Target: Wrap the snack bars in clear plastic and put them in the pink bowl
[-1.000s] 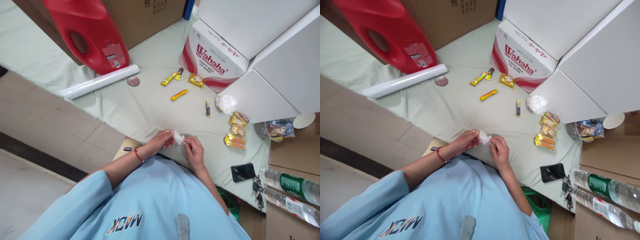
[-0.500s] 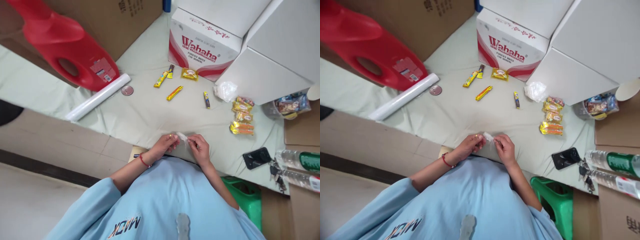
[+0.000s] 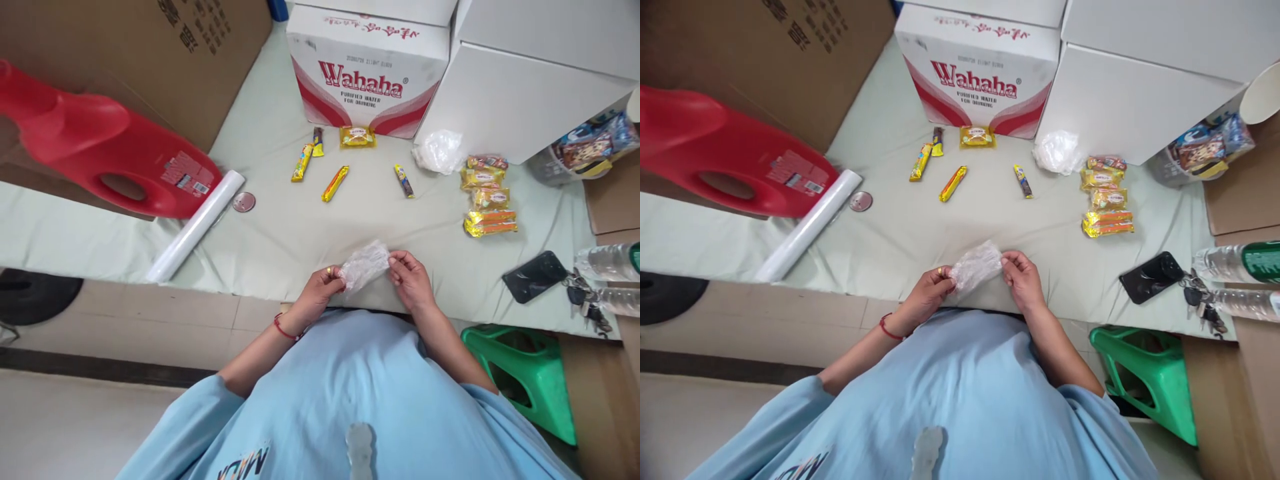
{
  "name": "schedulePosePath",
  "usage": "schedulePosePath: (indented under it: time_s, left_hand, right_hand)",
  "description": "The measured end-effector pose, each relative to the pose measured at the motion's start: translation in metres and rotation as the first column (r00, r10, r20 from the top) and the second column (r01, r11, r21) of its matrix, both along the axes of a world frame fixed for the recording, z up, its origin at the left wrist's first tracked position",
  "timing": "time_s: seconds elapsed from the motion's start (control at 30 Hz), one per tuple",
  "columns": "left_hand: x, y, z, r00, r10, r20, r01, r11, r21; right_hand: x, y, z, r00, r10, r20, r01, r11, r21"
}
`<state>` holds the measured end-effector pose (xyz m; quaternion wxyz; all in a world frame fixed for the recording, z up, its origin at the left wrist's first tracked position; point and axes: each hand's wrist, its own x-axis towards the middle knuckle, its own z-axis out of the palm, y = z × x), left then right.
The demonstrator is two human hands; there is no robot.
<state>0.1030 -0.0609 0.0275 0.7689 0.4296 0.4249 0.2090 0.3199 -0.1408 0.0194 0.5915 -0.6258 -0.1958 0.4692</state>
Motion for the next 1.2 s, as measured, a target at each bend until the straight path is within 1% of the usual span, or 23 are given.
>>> schedulePosePath:
  time_s: [0.07,0.1,0.13,0.17,0.2,0.23,0.3,0.37,0.43,0.47,0.5,0.57,0.67,0.73,0.83,0.9,1.0,1.07,1.1,1.13,1.17,1.2]
  left_hand:
    - [-0.001,-0.005,-0.001,0.998,0.055,0.013,-0.055,0.998,0.023]
    - [0.000,-0.008,-0.002,0.997,0.079,0.019,-0.079,0.996,0.036]
    - [0.001,-0.011,-0.002,0.995,0.098,0.029,-0.099,0.994,0.050]
    - [0.003,-0.014,-0.003,0.993,0.114,0.044,-0.117,0.991,0.064]
    - [0.005,-0.017,-0.003,0.990,0.126,0.064,-0.131,0.988,0.078]
    - [0.007,-0.020,-0.003,0.987,0.136,0.086,-0.143,0.986,0.089]
    - [0.013,-0.024,-0.002,0.983,0.143,0.117,-0.156,0.982,0.109]
    - [0.018,-0.027,0.002,0.985,0.123,0.122,-0.139,0.981,0.133]
    - [0.020,-0.027,0.006,0.989,0.086,0.122,-0.107,0.979,0.175]
    - [0.020,-0.027,0.008,0.991,0.071,0.117,-0.093,0.976,0.198]
    - [0.020,-0.027,0.009,0.992,0.061,0.110,-0.084,0.973,0.213]
    - [0.017,-0.024,0.010,0.994,0.064,0.088,-0.081,0.976,0.204]
    - [0.011,-0.020,0.008,0.992,0.105,0.064,-0.113,0.982,0.148]
    - [0.007,-0.016,0.006,0.992,0.110,0.058,-0.117,0.984,0.133]
    - [0.001,-0.010,0.005,0.998,0.040,0.047,-0.046,0.991,0.128]
    - [-0.002,-0.006,0.006,0.999,-0.030,0.017,0.028,0.992,0.123]
    - [-0.007,0.001,0.005,0.985,-0.140,-0.105,0.152,0.982,0.116]
    - [-0.010,0.005,0.003,0.961,-0.197,-0.193,0.222,0.967,0.121]
    - [-0.012,0.006,0.002,0.956,-0.198,-0.218,0.230,0.963,0.137]
    - [-0.014,0.007,0.002,0.959,-0.167,-0.228,0.209,0.962,0.173]
    - [-0.016,0.008,0.002,0.968,-0.102,-0.229,0.156,0.960,0.231]
    - [-0.018,0.007,0.003,0.975,-0.009,-0.221,0.078,0.949,0.305]
  right_hand:
    - [0.006,0.000,0.003,0.989,-0.074,0.130,0.075,0.997,-0.005]
    - [0.008,-0.001,0.005,0.976,-0.077,0.204,0.080,0.997,-0.007]
    - [0.009,-0.003,0.008,0.964,-0.044,0.262,0.049,0.999,-0.012]
    - [0.010,-0.006,0.011,0.955,0.029,0.294,-0.023,0.999,-0.024]
    - [0.010,-0.008,0.015,0.944,0.129,0.303,-0.124,0.992,-0.036]
    - [0.009,-0.010,0.019,0.924,0.236,0.301,-0.233,0.971,-0.047]
    - [0.006,-0.013,0.026,0.860,0.417,0.295,-0.417,0.907,-0.065]
    - [0.001,-0.013,0.030,0.801,0.515,0.304,-0.515,0.853,-0.087]
    - [-0.002,-0.010,0.031,0.767,0.565,0.305,-0.558,0.821,-0.118]
    - [-0.004,-0.009,0.030,0.762,0.577,0.294,-0.568,0.814,-0.125]
    - [-0.004,-0.006,0.030,0.769,0.578,0.272,-0.569,0.813,-0.120]
    - [-0.005,-0.002,0.027,0.816,0.543,0.199,-0.538,0.839,-0.081]
    - [-0.004,0.001,0.022,0.916,0.398,0.058,-0.397,0.917,-0.017]
    - [-0.004,0.000,0.019,0.957,0.287,-0.032,-0.288,0.958,-0.009]
    - [-0.008,-0.006,0.014,0.972,0.177,-0.157,-0.183,0.983,-0.021]
    - [-0.013,-0.010,0.012,0.972,0.129,-0.196,-0.136,0.991,-0.020]
    - [-0.020,-0.012,0.013,0.981,0.097,-0.166,-0.096,0.995,0.015]
    - [-0.022,-0.012,0.016,0.989,0.113,-0.099,-0.111,0.993,0.033]
    - [-0.021,-0.011,0.017,0.991,0.125,-0.054,-0.124,0.992,0.037]
    - [-0.021,-0.010,0.019,0.990,0.138,-0.005,-0.138,0.990,0.042]
    - [-0.019,-0.009,0.020,0.987,0.152,0.045,-0.154,0.987,0.049]
    - [-0.017,-0.008,0.021,0.982,0.168,0.092,-0.174,0.983,0.062]
